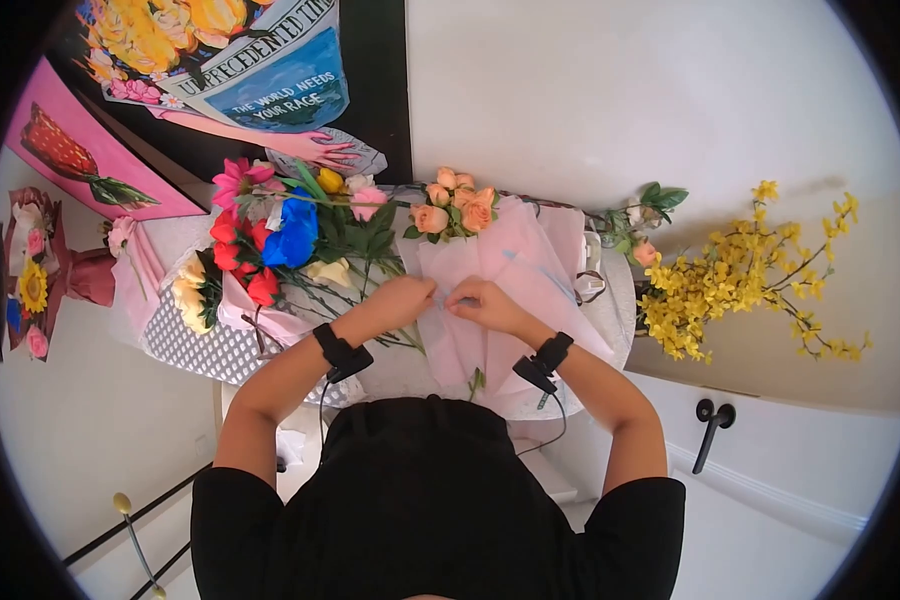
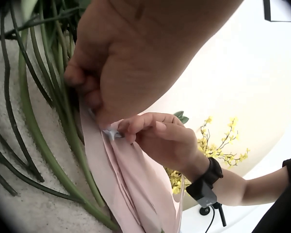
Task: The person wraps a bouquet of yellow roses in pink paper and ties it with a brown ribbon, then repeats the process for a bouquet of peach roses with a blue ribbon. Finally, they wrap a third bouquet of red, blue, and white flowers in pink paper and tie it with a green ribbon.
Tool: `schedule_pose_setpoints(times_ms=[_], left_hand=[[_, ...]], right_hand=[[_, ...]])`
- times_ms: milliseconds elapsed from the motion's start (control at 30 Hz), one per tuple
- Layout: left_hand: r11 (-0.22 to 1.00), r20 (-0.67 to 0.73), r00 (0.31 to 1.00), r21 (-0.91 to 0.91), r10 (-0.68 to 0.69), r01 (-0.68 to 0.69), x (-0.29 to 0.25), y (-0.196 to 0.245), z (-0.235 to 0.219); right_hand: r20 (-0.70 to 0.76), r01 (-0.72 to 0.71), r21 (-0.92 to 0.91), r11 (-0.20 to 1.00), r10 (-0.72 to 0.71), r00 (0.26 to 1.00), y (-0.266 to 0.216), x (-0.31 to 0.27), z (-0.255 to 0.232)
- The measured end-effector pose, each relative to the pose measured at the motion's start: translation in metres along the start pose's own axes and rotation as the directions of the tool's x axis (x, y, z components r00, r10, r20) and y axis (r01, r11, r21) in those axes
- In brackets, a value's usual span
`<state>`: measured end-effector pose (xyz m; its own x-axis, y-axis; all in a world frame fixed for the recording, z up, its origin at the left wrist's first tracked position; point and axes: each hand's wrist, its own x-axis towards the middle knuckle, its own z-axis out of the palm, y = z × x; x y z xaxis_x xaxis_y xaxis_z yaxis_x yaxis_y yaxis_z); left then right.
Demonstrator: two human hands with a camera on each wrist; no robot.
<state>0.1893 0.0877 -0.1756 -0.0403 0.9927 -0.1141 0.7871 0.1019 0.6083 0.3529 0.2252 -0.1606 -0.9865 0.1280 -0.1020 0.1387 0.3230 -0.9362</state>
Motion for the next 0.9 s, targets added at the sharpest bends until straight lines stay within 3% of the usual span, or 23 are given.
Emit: schedule_pose_setpoints(times_ms=[133,233,300,333,400,533,567,600,633,700,733,800,900], left_hand=[[0.997,-0.009,0.999,0.074,-0.034,0.035,-0.006,0.009,-0.007],[0.987,-0.014,1.0,0.158,-0.028,0.03,-0.006,0.015,-0.011],[0.989,-0.096,0.992,0.127,0.084,-0.071,-0.002,0.018,-0.018],[0.989,-0.096,0.992,0.126,0.084,-0.071,0.003,0.018,-0.018],[0.958,-0.12,0.952,0.097,0.281,-0.271,0.014,0.02,-0.017],[0.902,-0.176,0.894,0.218,0.412,-0.373,0.015,0.036,-0.024],[0.977,-0.314,0.927,0.11,0.207,-0.181,0.011,0.045,-0.029],[1.0,-0.421,0.907,-0.026,-0.017,0.007,0.008,0.05,-0.031],[1.0,-0.42,0.907,-0.027,-0.016,0.005,0.009,0.046,-0.026],[0.858,-0.458,0.872,-0.504,-0.174,-0.094,0.011,0.027,-0.007],[0.858,-0.462,0.869,-0.505,-0.179,-0.091,0.012,0.02,0.004],[0.76,-0.29,0.956,-0.63,-0.04,-0.159,0.011,0.018,0.015],[0.846,-0.303,0.952,-0.518,-0.041,-0.128,0.01,0.024,0.02]], right_hand=[[-0.053,-0.026,-0.005,1.0,0.026,0.998,0.003,-0.001,0.005],[-0.187,-0.158,-0.09,0.983,0.139,0.972,-0.003,0.002,0.016],[-0.243,0.078,-0.374,0.924,-0.179,0.953,0.003,0.005,0.024],[-0.243,0.078,-0.374,0.924,-0.179,0.954,0.005,0.005,0.025],[-0.234,0.076,-0.433,0.898,-0.193,0.953,0.003,0.007,0.027],[-0.281,0.049,-0.378,0.924,-0.166,0.945,-0.001,0.009,0.03],[-0.299,0.051,-0.364,0.93,-0.168,0.939,0.0,0.01,0.029],[-0.316,0.051,-0.35,0.935,-0.169,0.933,0.002,0.01,0.029],[-0.317,0.049,-0.35,0.935,-0.168,0.933,0.003,0.007,0.028],[-0.347,-0.038,-0.234,0.972,-0.047,0.937,-0.008,0.003,0.026],[-0.341,-0.035,-0.235,0.971,-0.049,0.939,-0.005,0.003,0.027],[-0.381,0.03,-0.229,0.973,-0.118,0.917,-0.001,0.004,0.029],[-0.435,-0.063,-0.15,0.987,-0.009,0.9,-0.013,0.002,0.03]])
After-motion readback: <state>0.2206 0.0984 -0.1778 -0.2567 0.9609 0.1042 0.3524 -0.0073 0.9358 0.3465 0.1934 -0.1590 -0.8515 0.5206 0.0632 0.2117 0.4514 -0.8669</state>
